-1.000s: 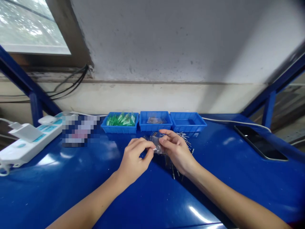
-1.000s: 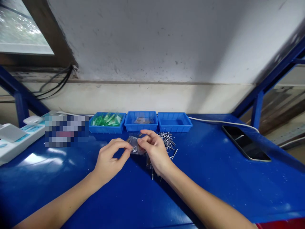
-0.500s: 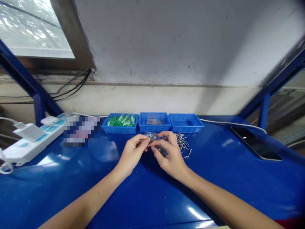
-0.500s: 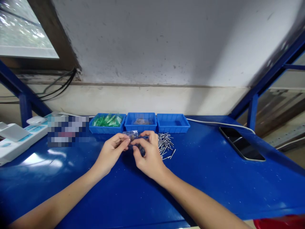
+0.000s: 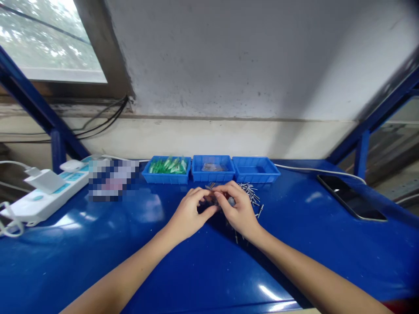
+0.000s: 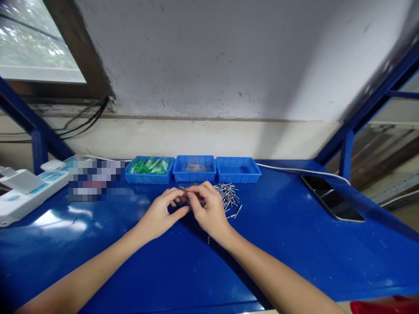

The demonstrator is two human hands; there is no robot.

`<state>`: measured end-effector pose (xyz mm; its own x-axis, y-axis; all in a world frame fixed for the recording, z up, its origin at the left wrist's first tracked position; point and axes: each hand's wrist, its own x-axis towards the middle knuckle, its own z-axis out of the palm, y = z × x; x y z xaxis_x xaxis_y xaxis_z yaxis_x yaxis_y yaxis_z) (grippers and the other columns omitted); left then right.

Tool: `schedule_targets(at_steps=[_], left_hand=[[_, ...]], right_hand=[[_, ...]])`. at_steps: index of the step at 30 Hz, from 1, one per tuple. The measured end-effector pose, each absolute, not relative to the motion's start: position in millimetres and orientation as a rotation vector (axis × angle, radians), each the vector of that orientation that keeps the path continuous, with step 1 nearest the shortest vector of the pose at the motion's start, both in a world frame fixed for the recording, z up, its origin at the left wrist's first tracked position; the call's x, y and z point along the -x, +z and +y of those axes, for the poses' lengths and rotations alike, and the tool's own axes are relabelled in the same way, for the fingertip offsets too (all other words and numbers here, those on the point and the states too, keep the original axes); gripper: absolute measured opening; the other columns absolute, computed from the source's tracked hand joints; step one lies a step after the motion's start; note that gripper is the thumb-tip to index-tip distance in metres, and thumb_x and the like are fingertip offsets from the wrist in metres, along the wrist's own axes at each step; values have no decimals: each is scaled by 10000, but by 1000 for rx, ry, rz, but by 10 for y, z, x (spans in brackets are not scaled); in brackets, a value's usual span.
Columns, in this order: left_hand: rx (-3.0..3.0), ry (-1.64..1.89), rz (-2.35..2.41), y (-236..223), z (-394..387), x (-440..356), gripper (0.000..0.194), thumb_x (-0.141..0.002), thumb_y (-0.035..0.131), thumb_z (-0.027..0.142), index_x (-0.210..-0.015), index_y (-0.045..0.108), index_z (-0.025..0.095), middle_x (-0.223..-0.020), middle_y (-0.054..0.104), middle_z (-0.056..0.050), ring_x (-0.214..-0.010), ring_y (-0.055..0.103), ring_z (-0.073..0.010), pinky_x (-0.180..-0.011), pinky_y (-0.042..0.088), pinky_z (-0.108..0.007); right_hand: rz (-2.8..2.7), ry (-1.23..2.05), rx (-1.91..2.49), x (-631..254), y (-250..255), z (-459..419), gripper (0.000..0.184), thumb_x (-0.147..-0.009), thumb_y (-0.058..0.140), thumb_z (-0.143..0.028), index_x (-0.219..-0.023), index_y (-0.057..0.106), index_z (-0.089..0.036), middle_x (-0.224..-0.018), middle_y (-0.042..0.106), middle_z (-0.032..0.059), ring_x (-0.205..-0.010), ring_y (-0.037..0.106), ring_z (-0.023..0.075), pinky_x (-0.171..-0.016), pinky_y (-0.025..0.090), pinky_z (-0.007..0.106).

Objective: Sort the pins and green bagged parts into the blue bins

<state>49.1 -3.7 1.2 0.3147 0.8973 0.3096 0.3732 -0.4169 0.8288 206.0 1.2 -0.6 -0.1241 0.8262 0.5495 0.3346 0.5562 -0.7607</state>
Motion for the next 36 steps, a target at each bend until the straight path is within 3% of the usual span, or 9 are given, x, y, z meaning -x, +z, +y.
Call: schedule_targets(at_steps=[4, 11, 15, 19, 22, 25, 27, 32, 36], left_hand=[[-1317, 1050, 951, 44, -14, -502, 414, -894, 382, 491, -860, 606, 145, -750, 576, -43, -691, 517, -143, -613, 394, -256], [-1596, 1234, 1233, -9, 21, -459, 137, -813, 588, 310, -837, 613, 178, -771, 602, -14, -701, 539, -137, -653, 405, -260], [-2085, 1292, 1252, -32, -19, -462, 60, -810, 573, 180, -826, 626, 204, -855, 569, -19, -839, 530, -162, -758, 419, -292], [-2213, 1178, 1239, -37, -53, -488, 199, -753, 600, 127, -923, 625, 226, -972, 497, -41, -971, 473, -194, -885, 388, -352], [-1972, 1094, 1248, -23, -52, -512, 297, -688, 693, 269, -974, 626, 226, -1036, 461, -59, -1002, 459, -224, -869, 390, -368], [-1475, 1109, 1190, -9, -29, -528, 358, -825, 491, 510, -925, 633, 197, -950, 515, -64, -881, 498, -193, -723, 407, -314], [-1191, 1123, 1109, -13, -2, -524, 436, -862, 395, 548, -844, 620, 175, -822, 537, -46, -743, 495, -154, -624, 383, -270], [-1202, 1211, 1166, -44, 45, -479, 196, -806, 577, 362, -811, 609, 169, -719, 554, -3, -665, 498, -123, -593, 368, -239], [-1804, 1377, 1339, -14, 13, -454, 103, -828, 567, 265, -842, 637, 190, -795, 635, -21, -756, 542, -161, -695, 416, -291]], right_hand=[[-1756, 452, 877, -2077, -30, 8, 183, -822, 512, -152, -894, 664, -224, -859, 535, 39, -809, 551, 158, -738, 464, 317], [-1709, 596, 1020, -2079, -25, 2, 173, -764, 527, -168, -817, 682, -219, -1040, 449, 68, -1045, 483, 218, -904, 409, 395], [-1600, 902, 1064, -2074, 12, 34, 275, -851, 479, -345, -713, 660, -189, -846, 508, 42, -828, 540, 174, -757, 443, 334], [-1622, 851, 1128, -2075, 14, 52, 252, -847, 506, -311, -700, 662, -178, -669, 514, 7, -637, 510, 139, -630, 417, 295], [-1702, 645, 1090, -2097, 19, 55, 208, -849, 511, -261, -824, 706, -193, -698, 527, 21, -680, 521, 150, -661, 433, 306], [-1816, 435, 993, -2115, 20, 51, 221, -850, 512, -218, -954, 708, -212, -771, 517, 42, -751, 520, 166, -706, 450, 330], [-1879, 342, 931, -2115, 4, 44, 244, -849, 505, -187, -989, 701, -224, -804, 504, 51, -776, 513, 172, -703, 454, 336], [-1910, 366, 906, -2100, -30, 21, 290, -801, 504, -119, -974, 697, -249, -953, 479, 68, -901, 504, 188, -784, 454, 369], [-1732, 672, 1035, -2106, 56, 16, 188, -818, 542, -273, -876, 709, -210, -946, 482, 65, -949, 506, 202, -888, 408, 397]])
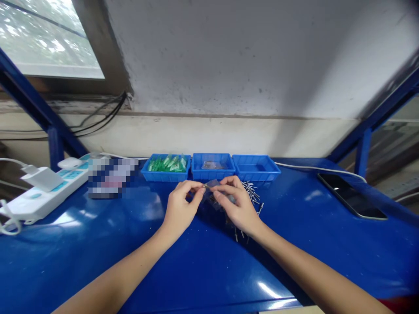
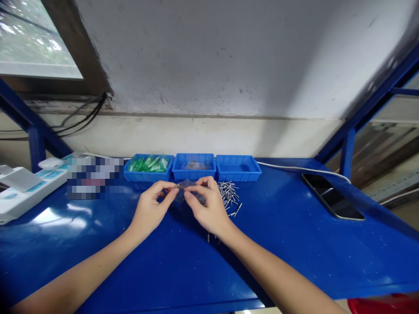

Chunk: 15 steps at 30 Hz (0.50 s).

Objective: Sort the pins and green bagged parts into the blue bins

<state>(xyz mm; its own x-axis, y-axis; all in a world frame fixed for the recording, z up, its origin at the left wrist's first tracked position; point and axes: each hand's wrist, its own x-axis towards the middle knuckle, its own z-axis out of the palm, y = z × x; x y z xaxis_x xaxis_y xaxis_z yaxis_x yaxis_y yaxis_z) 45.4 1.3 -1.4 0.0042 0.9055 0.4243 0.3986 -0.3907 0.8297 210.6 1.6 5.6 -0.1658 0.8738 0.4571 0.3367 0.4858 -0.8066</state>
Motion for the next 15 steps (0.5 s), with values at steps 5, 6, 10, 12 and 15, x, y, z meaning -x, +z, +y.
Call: schedule_targets(at_steps=[5, 6, 10, 12, 15], left_hand=[[-2369, 1485, 1305, 16, -60, -475, 93, -837, 564, 178, -853, 653, 199, -791, 637, -23, -819, 526, -174, -763, 432, -314], [-2413, 1454, 1309, 13, -66, -480, 100, -840, 558, 173, -862, 652, 200, -798, 631, -26, -828, 523, -177, -771, 432, -320], [-2413, 1217, 1462, -31, -21, -471, 137, -845, 535, 200, -959, 611, 202, -930, 612, -44, -905, 517, -207, -816, 424, -362], [-2355, 1124, 1586, -69, 43, -438, 194, -853, 521, 262, -1025, 582, 194, -995, 600, -64, -943, 519, -231, -829, 418, -393], [-2307, 965, 1804, -130, 146, -373, 332, -839, 521, 391, -1075, 578, 165, -1040, 577, -112, -977, 510, -293, -822, 405, -454]], right_hand=[[-1485, 957, 1135, -2080, 94, 45, 329, -837, 491, -435, -743, 692, -193, -900, 528, 47, -871, 535, 176, -806, 428, 329], [-1463, 971, 1161, -2067, 78, 57, 301, -820, 511, -413, -729, 688, -187, -881, 548, 44, -849, 544, 172, -789, 430, 322], [-1383, 991, 1251, -2091, 64, 127, 201, -780, 542, -306, -773, 682, -163, -737, 620, 29, -665, 554, 148, -659, 444, 307], [-1344, 775, 1240, -2207, 158, 149, 193, -790, 554, -312, -801, 675, -162, -695, 623, 23, -605, 536, 138, -609, 439, 299], [-1234, 90, 1150, -2525, 437, 137, 174, -829, 553, -318, -821, 667, -187, -719, 613, 25, -648, 544, 148, -657, 440, 321]])
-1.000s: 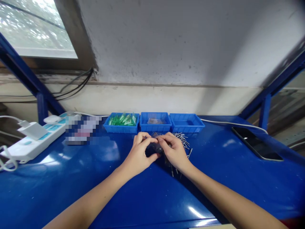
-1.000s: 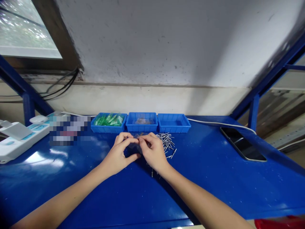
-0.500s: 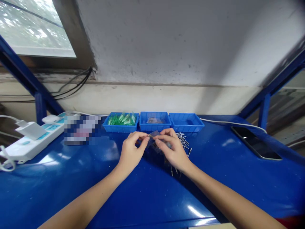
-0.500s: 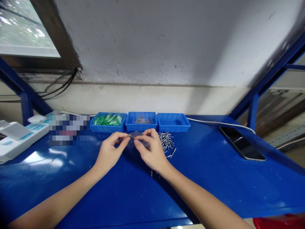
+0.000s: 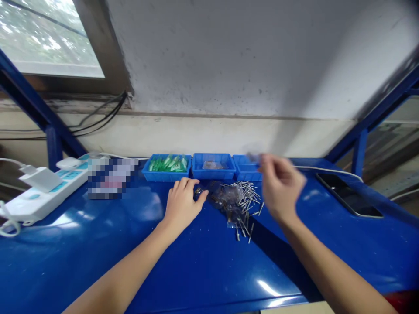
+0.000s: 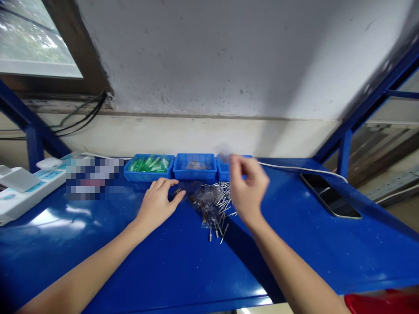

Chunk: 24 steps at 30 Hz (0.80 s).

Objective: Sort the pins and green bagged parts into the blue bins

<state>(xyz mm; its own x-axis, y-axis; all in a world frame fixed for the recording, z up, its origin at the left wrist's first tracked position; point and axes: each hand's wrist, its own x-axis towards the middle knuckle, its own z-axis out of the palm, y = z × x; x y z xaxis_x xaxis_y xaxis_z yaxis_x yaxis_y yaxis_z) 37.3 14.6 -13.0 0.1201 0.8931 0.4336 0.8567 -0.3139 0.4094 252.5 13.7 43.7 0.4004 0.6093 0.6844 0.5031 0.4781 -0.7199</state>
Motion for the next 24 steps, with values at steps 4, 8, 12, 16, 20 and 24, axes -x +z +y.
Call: schedule_targets(at_steps=[4, 8, 12, 16, 20, 24], left_hand=[[-2264, 752, 1901, -188, 216, -331, 369, -783, 573, 447, -1023, 619, 171, -1020, 573, -125, -992, 491, -345, -805, 381, -499], [-2173, 770, 1790, -219, 232, -349, 155, -778, 584, 264, -923, 604, 214, -940, 612, -67, -955, 501, -297, -784, 392, -450], [-2007, 1024, 1573, -189, 237, -345, 164, -760, 526, 92, -891, 545, 189, -827, 593, -25, -789, 537, -179, -721, 436, -325], [-2055, 1320, 1337, -44, 147, -343, 123, -805, 495, 103, -860, 564, 189, -850, 546, -19, -751, 531, -134, -709, 449, -277], [-2246, 1392, 1193, 58, 2, -407, 160, -835, 466, 101, -807, 593, 194, -894, 481, -30, -822, 531, -140, -778, 454, -295], [-2218, 1243, 1223, 21, -23, -451, 110, -827, 534, 191, -891, 622, 210, -950, 445, -46, -848, 517, -159, -803, 456, -327]], right_hand=[[-942, -658, 1051, -2873, 740, 152, 184, -875, 519, -270, -913, 672, -176, -793, 592, 71, -786, 564, 213, -728, 424, 379], [-1459, -634, 1065, -2657, 514, 330, 173, -878, 501, -217, -863, 670, -183, -809, 628, 69, -786, 573, 197, -732, 447, 360], [-2017, -175, 1224, -2204, 102, 339, 227, -852, 533, -301, -979, 669, -171, -930, 637, 112, -865, 554, 236, -766, 441, 383], [-1980, 382, 1254, -2042, 41, 131, 336, -905, 422, -401, -861, 669, -178, -734, 628, 53, -726, 553, 187, -707, 420, 332], [-1702, 983, 1190, -2051, 90, 64, 437, -906, 375, -441, -610, 556, -175, -556, 535, -12, -531, 494, 118, -538, 383, 249], [-1549, 903, 1125, -2049, 52, 86, 210, -830, 527, -370, -767, 587, -179, -649, 580, -9, -542, 500, 109, -517, 401, 231]])
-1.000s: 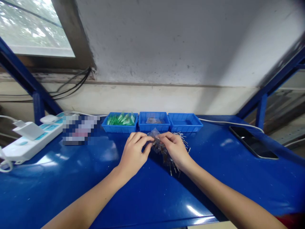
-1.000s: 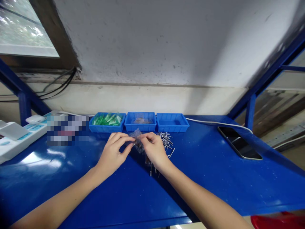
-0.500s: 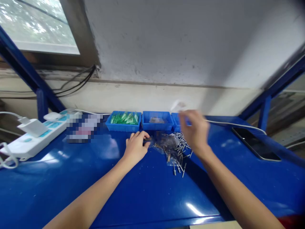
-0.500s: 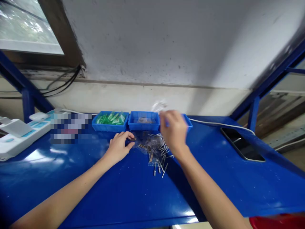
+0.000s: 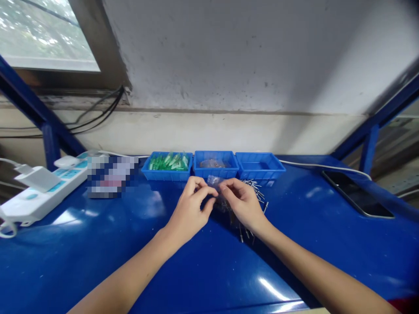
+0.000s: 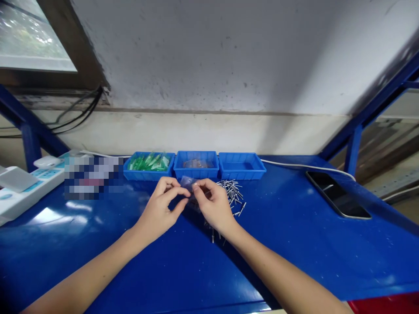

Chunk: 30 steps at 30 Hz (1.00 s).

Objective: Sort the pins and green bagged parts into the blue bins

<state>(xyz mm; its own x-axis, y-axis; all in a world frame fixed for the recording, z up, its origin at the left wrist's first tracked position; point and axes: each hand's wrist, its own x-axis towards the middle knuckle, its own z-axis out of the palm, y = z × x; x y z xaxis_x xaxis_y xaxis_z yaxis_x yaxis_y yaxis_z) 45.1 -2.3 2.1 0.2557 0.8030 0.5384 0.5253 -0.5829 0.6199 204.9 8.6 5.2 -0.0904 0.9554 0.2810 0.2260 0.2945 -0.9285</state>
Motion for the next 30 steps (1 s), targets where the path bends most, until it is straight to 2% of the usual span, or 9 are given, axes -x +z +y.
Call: schedule_targets(at_steps=[2, 6, 10, 13, 16, 19, 21, 25, 30], left_hand=[[-2026, 1167, 1228, -9, 15, -440, 169, -853, 522, 320, -930, 625, 211, -928, 481, -49, -836, 520, -169, -777, 456, -328], [-1433, 1075, 1102, -30, 102, -393, 492, -921, 282, 506, -880, 623, 154, -750, 548, -47, -671, 510, -140, -615, 422, -265], [-1374, 1085, 1113, -24, 126, -375, 282, -867, 483, 419, -825, 587, 160, -709, 552, -9, -643, 498, -121, -600, 392, -237], [-1626, 1163, 1253, -25, 97, -380, 160, -852, 522, 330, -831, 567, 178, -710, 554, 7, -629, 498, -120, -607, 396, -241], [-1968, 1255, 1275, -22, 41, -398, 75, -848, 519, 231, -837, 584, 193, -785, 559, -6, -684, 520, -126, -662, 419, -253], [-2208, 1277, 1204, -10, -15, -425, 140, -853, 478, 155, -841, 605, 213, -854, 535, -26, -820, 534, -150, -762, 433, -281], [-2262, 1243, 1188, -1, -34, -439, 168, -848, 465, 139, -859, 612, 220, -872, 516, -35, -882, 526, -166, -804, 431, -303], [-2040, 1095, 1177, 2, -14, -437, 176, -826, 534, 236, -985, 606, 215, -949, 524, -48, -878, 522, -176, -782, 438, -312], [-1431, 1061, 1127, -13, 60, -426, 331, -900, 405, 428, -825, 596, 169, -716, 544, -17, -653, 501, -131, -616, 415, -257]], right_hand=[[-1609, 730, 1102, -2054, 28, 79, 151, -831, 532, -313, -833, 612, -184, -745, 615, 21, -617, 541, 126, -574, 438, 250], [-1838, 428, 990, -2075, -21, 49, 142, -831, 516, -195, -876, 650, -213, -830, 597, 49, -775, 555, 170, -717, 466, 321], [-1921, 337, 946, -2088, -80, 48, 238, -802, 498, -121, -914, 674, -236, -980, 514, 81, -827, 534, 180, -706, 476, 341], [-1875, 434, 1005, -2089, -74, 60, 269, -790, 491, -112, -931, 680, -242, -1029, 474, 85, -875, 532, 186, -731, 480, 345], [-1763, 672, 1063, -2079, -16, 67, 187, -836, 508, -229, -833, 693, -207, -888, 524, 60, -858, 542, 181, -775, 466, 337], [-1597, 952, 1106, -2064, 23, 72, 309, -876, 472, -374, -743, 673, -181, -730, 569, 25, -710, 551, 146, -664, 458, 277], [-1498, 1023, 1128, -2059, 17, 75, 298, -858, 499, -395, -748, 664, -173, -671, 592, 8, -624, 542, 130, -586, 438, 249], [-1538, 894, 1125, -2067, -9, 62, 216, -832, 548, -340, -888, 686, -183, -697, 655, 11, -558, 546, 125, -545, 433, 250], [-1830, 634, 937, -2067, 2, 5, 233, -830, 489, -168, -927, 692, -229, -775, 659, 25, -675, 586, 147, -667, 467, 294]])
